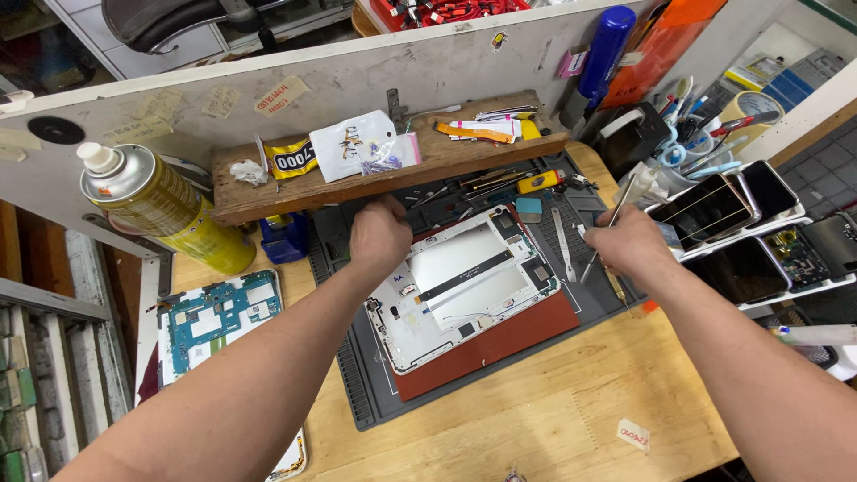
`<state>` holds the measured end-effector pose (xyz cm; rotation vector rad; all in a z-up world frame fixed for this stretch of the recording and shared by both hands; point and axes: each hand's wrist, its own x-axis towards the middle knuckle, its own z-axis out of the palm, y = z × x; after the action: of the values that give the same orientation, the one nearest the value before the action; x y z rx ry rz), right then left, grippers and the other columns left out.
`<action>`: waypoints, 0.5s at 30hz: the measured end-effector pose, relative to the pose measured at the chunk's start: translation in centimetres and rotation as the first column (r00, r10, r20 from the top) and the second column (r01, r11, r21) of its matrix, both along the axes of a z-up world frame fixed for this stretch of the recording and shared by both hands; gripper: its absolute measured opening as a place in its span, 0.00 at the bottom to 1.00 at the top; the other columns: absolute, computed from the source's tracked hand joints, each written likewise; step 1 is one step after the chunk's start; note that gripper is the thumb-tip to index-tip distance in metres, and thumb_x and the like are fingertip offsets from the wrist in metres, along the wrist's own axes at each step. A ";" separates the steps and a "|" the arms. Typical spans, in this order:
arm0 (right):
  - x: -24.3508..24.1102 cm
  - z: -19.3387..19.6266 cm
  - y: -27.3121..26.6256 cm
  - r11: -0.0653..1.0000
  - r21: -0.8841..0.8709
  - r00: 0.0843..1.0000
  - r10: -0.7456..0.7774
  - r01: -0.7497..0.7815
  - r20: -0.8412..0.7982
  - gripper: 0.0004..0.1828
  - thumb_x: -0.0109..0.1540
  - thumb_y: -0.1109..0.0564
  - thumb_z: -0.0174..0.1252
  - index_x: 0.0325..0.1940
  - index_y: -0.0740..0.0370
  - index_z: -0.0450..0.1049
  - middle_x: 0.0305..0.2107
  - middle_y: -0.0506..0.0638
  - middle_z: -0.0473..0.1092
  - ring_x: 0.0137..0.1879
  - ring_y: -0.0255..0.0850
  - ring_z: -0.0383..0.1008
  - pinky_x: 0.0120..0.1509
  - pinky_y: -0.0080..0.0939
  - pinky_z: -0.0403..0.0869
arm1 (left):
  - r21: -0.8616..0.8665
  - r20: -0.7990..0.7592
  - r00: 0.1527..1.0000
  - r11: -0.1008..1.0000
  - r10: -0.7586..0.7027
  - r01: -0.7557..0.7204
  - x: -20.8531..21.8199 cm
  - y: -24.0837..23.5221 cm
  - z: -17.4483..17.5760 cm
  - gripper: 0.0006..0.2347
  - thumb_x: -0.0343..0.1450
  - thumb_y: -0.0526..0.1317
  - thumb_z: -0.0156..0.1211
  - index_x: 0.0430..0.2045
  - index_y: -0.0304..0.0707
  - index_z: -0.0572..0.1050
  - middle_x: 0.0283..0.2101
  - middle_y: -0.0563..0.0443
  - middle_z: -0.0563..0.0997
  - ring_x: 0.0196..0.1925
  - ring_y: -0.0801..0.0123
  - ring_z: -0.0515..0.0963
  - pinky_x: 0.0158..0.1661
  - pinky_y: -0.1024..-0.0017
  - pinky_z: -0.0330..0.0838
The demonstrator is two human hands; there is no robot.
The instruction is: The person removes a motherboard from a tablet chassis, inspects it, and then uses a plastic spudger to pry and remove internal components and adhesive from the tablet frame.
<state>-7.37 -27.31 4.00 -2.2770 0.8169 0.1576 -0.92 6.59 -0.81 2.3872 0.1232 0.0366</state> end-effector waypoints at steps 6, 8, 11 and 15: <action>-0.9 0.0 -0.5 0.920 -0.356 0.987 0.160 -0.161 -0.034 0.31 0.54 0.52 0.72 0.60 0.60 0.74 0.40 0.62 0.79 0.48 0.52 0.80 0.54 0.50 0.76 | -0.058 -0.032 0.997 0.996 -0.075 0.073 -2.0 0.0 2.2 0.09 0.65 0.34 0.58 0.36 0.38 0.83 0.39 0.38 0.85 0.44 0.51 0.85 0.49 0.61 0.77; -1.4 0.0 0.3 0.910 -0.385 0.986 0.168 -0.153 0.006 0.26 0.58 0.50 0.70 0.58 0.57 0.76 0.41 0.61 0.79 0.50 0.53 0.80 0.57 0.52 0.76 | -0.093 -0.053 0.994 0.992 -0.091 0.086 -2.8 0.4 2.6 0.09 0.65 0.35 0.60 0.35 0.38 0.84 0.39 0.40 0.86 0.43 0.53 0.86 0.48 0.62 0.77; -0.8 -0.6 2.0 0.863 -0.421 0.960 0.262 -0.281 -0.104 0.21 0.56 0.51 0.70 0.53 0.54 0.80 0.45 0.58 0.78 0.55 0.53 0.77 0.60 0.51 0.75 | -0.083 -0.076 0.991 0.991 -0.112 0.106 -3.8 0.9 3.0 0.09 0.65 0.36 0.61 0.35 0.37 0.83 0.38 0.42 0.86 0.42 0.56 0.86 0.46 0.64 0.78; 0.8 -1.4 2.9 0.829 -0.421 0.929 0.305 -0.367 -0.209 0.22 0.54 0.59 0.67 0.53 0.53 0.81 0.49 0.57 0.78 0.58 0.52 0.78 0.62 0.50 0.76 | -0.094 -0.130 0.987 0.992 -0.095 0.083 -5.1 1.6 3.3 0.07 0.66 0.36 0.60 0.33 0.37 0.83 0.36 0.44 0.87 0.40 0.59 0.86 0.44 0.64 0.79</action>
<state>-6.53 -24.46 2.58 -2.8773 0.5438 0.3097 -5.97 8.14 2.45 2.3034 0.0802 -0.1688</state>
